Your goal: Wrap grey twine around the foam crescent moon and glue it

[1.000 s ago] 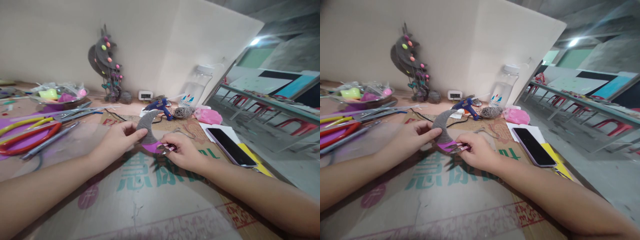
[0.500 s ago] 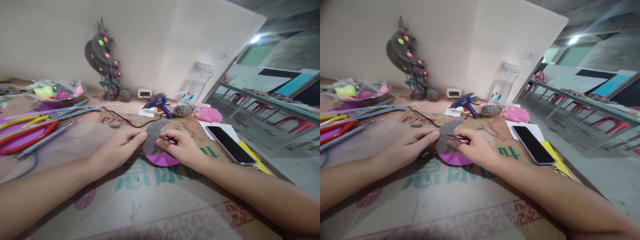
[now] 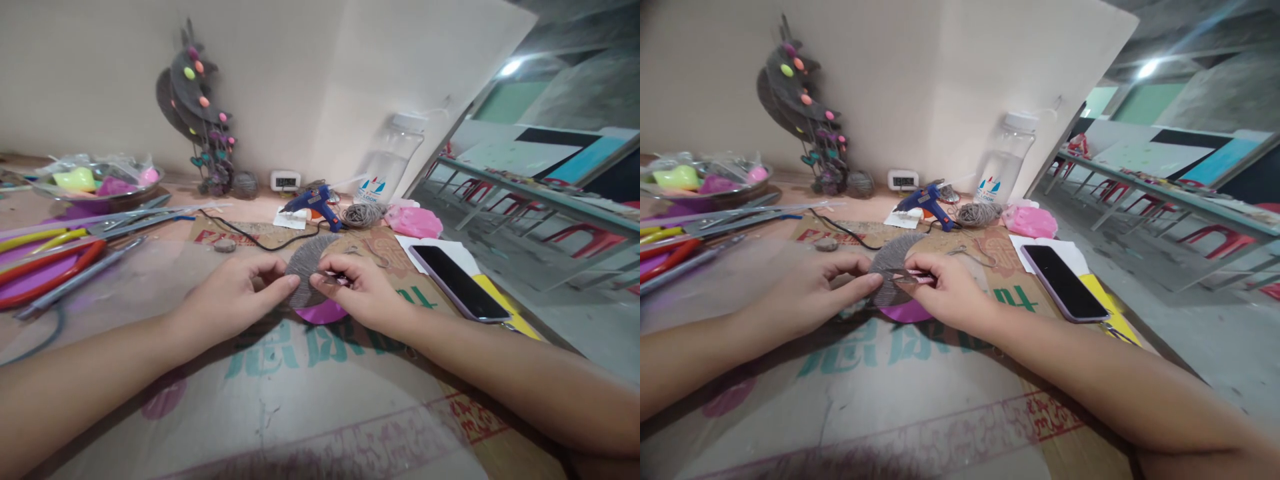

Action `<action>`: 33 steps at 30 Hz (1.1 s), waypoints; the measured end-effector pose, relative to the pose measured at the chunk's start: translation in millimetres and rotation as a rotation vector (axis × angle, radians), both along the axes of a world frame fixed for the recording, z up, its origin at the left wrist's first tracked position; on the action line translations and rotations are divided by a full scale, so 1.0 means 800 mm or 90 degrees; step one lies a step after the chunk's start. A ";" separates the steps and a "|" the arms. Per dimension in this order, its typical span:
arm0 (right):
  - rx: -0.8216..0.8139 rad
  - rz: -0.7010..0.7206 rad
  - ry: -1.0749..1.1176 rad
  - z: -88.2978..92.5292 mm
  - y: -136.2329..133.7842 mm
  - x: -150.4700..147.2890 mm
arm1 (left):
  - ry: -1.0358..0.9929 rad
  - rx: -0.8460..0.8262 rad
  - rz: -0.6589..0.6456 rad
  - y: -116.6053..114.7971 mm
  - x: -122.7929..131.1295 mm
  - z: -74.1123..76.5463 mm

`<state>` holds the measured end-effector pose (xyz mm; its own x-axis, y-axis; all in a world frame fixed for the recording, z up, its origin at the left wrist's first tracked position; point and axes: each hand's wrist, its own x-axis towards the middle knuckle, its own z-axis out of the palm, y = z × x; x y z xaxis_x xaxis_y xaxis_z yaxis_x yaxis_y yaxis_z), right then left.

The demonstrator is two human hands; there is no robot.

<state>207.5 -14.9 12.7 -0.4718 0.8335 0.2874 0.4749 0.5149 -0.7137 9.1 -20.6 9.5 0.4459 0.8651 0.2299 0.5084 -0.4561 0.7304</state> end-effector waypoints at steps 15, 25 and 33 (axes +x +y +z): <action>-0.021 -0.021 0.000 -0.002 0.001 0.002 | -0.075 -0.027 -0.024 0.003 -0.005 -0.003; -0.027 -0.001 0.024 -0.003 0.001 0.004 | -0.083 -0.022 -0.084 0.006 -0.005 -0.006; -0.035 -0.008 0.047 -0.002 0.003 0.006 | -0.170 -0.092 -0.147 0.005 -0.005 -0.008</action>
